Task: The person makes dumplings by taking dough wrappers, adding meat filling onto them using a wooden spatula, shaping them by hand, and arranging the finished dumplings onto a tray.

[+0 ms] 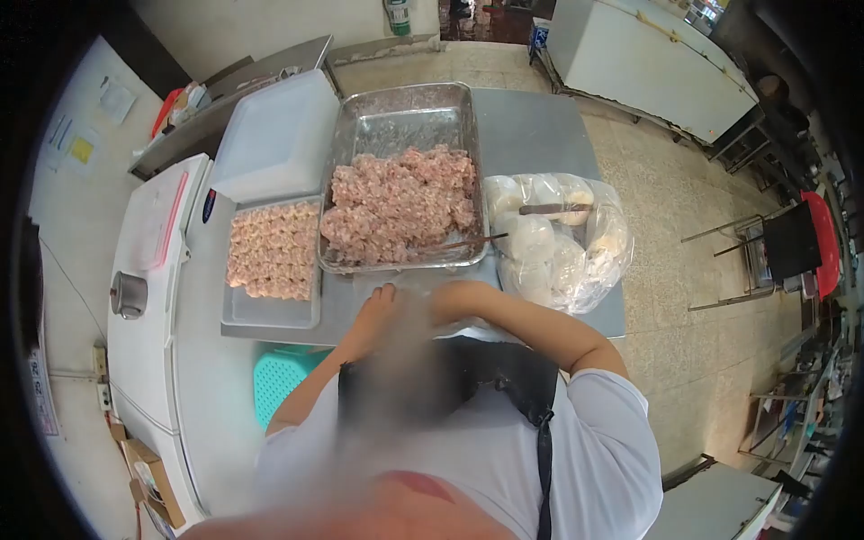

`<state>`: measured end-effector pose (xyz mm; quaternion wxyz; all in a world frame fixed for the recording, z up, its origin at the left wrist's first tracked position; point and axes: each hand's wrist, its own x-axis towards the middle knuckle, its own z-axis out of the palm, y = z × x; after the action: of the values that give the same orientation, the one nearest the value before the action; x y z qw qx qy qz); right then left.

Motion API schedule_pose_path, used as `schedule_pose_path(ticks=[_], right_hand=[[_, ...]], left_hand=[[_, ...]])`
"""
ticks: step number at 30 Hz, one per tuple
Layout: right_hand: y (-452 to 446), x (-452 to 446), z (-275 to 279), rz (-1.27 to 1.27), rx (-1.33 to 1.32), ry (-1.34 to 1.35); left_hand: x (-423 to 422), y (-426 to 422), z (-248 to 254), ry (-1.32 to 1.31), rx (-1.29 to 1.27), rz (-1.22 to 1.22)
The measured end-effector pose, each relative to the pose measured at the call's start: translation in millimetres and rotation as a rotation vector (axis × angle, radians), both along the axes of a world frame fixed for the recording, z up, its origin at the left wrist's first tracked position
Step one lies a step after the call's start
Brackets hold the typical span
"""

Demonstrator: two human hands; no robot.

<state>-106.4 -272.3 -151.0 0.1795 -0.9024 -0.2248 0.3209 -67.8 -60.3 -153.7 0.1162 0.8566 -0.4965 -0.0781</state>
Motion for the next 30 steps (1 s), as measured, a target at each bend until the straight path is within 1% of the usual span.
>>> schedule_pose_path(ticks=[1, 3, 4, 5, 6, 7, 8, 9, 10, 11, 12, 13, 15, 16, 17, 19, 20, 21, 22, 23, 24, 25, 26, 27, 28, 29, 30], right_hand=[[0.9, 0.2, -5.3, -0.011, 0.002, -0.012], [3.5, 2.9, -14.6, -0.089, -0.018, 0.062], [7.0, 5.1, -18.4, -0.106, -0.012, 0.049], [10.1, 6.5, -22.2, -0.098, -0.063, 0.043], [13.4, 6.4, -23.2, -0.091, -0.115, 0.039], [17.7, 6.1, -19.3, -0.112, -0.113, 0.027], [21.7, 6.7, -15.1, -0.139, -0.16, 0.043], [25.3, 6.7, -11.4, -0.167, -0.205, 0.059], [25.3, 4.4, -14.8, -0.243, -0.195, 0.052], [25.0, 2.5, -18.4, -0.263, -0.19, 0.036], [26.6, 0.8, -19.3, -0.267, -0.204, 0.029], [28.2, -2.3, -22.8, -0.269, -0.217, 0.026], [30.0, -8.3, -25.5, -0.308, -0.224, 0.001], [28.6, -7.2, -24.6, -0.328, -0.237, -0.015], [23.4, -7.7, -22.8, -0.34, -0.235, -0.028], [18.2, -16.4, 20.5, -0.42, -0.07, 0.008], [19.1, -18.6, 44.1, -0.42, -0.07, 0.005], [21.0, -19.8, 68.9, -0.504, 0.044, -0.008], [24.7, -19.3, 84.6, -0.587, 0.161, -0.023], [31.2, -17.9, 91.4, -0.586, 0.165, -0.028], [38.6, -16.2, 96.3, -0.697, 0.431, -0.158], [44.3, -13.4, 99.1, -0.798, 0.7, -0.289], [46.5, -7.8, 100.1, -0.792, 0.704, -0.296], [45.9, -0.2, 100.4, -0.787, 0.813, -0.373], [42.3, 7.8, 101.0, -0.777, 0.922, -0.452], [34.0, 16.4, 103.8, -0.766, 0.925, -0.459], [23.7, 25.8, 106.8, -0.834, 0.823, -0.512]], left_hand=[[2.6, 0.5, -9.4, -0.012, 0.002, -0.011], [8.6, -2.7, -26.1, 0.036, 0.02, -0.04], [7.4, -8.3, -16.6, 0.064, 0.062, 0.0], [5.3, -9.1, -10.3, 0.051, 0.065, -0.018], [1.7, -7.1, -5.6, 0.062, -0.007, -0.03], [2.3, -5.7, 12.2, 0.072, -0.08, -0.042], [5.7, -1.8, 32.5, 0.108, -0.065, -0.1], [11.3, 0.4, 37.9, 0.091, -0.063, -0.121], [14.3, 3.7, 40.9, 0.109, -0.101, -0.085], [18.1, 6.7, 45.1, 0.126, -0.138, -0.049], [17.4, 10.1, 67.8, 0.171, -0.093, -0.036], [21.0, 17.8, 67.9, 0.158, -0.087, -0.055], [27.6, 34.2, 66.4, 0.153, -0.337, -0.121], [35.2, 37.0, 67.7, 0.29, -0.228, -0.033], [39.2, 41.6, 70.2, 0.277, -0.227, -0.045], [40.6, 50.0, 79.7, 0.355, -0.364, 0.116], [50.6, 52.8, 67.8, 0.353, -0.365, 0.115], [66.6, 56.0, 45.1, 0.351, -0.424, 0.041], [71.9, 54.3, 53.1, 0.346, -0.483, -0.034], [69.7, 55.0, 62.4, 0.34, -0.48, -0.035], [54.9, 45.3, 115.1, 0.465, -0.489, 0.05], [45.7, 37.2, 144.2, 0.589, -0.498, 0.136], [54.3, 31.2, 123.4, 0.702, -0.585, 0.063], [54.7, 26.3, 119.4, 0.692, -0.588, 0.064], [54.6, 21.2, 117.7, 0.927, -0.668, 0.102], [54.5, 16.1, 117.5, 1.164, -0.745, 0.14], [48.2, 10.9, 135.5, 1.012, -0.715, 0.041]])
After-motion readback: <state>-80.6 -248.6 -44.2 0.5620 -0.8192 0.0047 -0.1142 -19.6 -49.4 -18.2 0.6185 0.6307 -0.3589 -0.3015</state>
